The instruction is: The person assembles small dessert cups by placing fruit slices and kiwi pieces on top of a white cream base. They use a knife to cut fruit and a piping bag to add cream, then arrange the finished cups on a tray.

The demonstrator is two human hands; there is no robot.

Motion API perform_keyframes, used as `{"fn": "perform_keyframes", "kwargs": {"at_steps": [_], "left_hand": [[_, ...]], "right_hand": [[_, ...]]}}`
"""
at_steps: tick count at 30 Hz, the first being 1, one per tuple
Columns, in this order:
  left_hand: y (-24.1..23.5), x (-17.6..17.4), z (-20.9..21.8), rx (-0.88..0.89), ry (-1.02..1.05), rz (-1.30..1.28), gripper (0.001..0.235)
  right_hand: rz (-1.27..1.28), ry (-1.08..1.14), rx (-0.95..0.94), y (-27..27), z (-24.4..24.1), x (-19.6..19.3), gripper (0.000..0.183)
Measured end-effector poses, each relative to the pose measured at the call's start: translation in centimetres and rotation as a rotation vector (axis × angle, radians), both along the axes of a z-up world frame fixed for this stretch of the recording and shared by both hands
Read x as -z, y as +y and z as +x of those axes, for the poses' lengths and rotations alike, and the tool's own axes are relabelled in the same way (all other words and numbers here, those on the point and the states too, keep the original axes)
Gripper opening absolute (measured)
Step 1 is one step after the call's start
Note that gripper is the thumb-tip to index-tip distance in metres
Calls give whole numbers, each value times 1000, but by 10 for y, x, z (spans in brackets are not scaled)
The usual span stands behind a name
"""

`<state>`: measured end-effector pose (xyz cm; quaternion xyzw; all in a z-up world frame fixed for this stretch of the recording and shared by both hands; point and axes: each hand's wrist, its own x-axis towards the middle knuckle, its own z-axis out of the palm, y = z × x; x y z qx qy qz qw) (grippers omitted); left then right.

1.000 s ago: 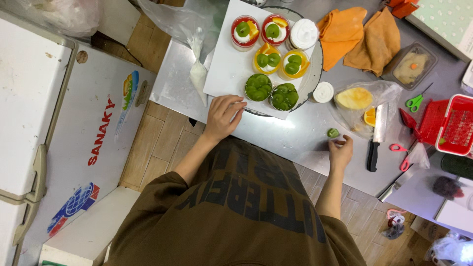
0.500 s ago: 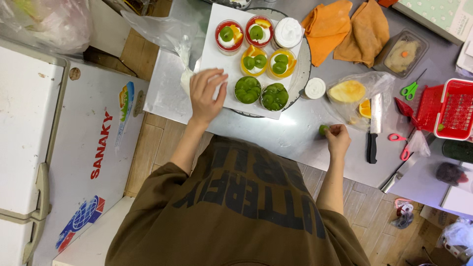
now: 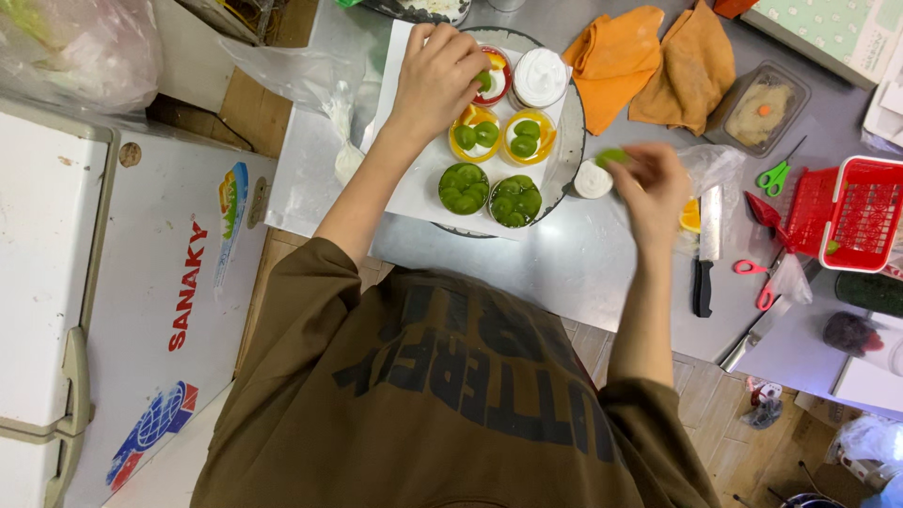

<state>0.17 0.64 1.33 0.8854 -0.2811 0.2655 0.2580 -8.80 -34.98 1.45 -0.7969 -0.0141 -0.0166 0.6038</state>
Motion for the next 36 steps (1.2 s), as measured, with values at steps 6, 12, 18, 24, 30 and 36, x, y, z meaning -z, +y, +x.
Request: {"fn": "perform_keyframes", "kwargs": {"at_steps": [6, 12, 18, 24, 30, 36], "left_hand": [[0, 11, 8, -28, -4, -1, 27], [0, 11, 9, -34, 10, -40, 26], [1, 11, 9, -7, 63, -52, 24], [3, 8, 9, 13, 59, -78, 20], [3, 6, 10, 21, 89, -94, 21], [13, 2, 4, -19, 112, -157, 19]], "right_hand": [[-406, -263, -197, 106, 66, -28, 22], [-538, -326, -240, 142, 91, -14, 22], [-640, -432, -225, 146, 95, -3, 21], [-675, -441, -192, 151, 98, 2, 25], [-665, -453, -174, 152, 98, 0, 28], [-629, -455, -161, 136, 88, -3, 28]]}}
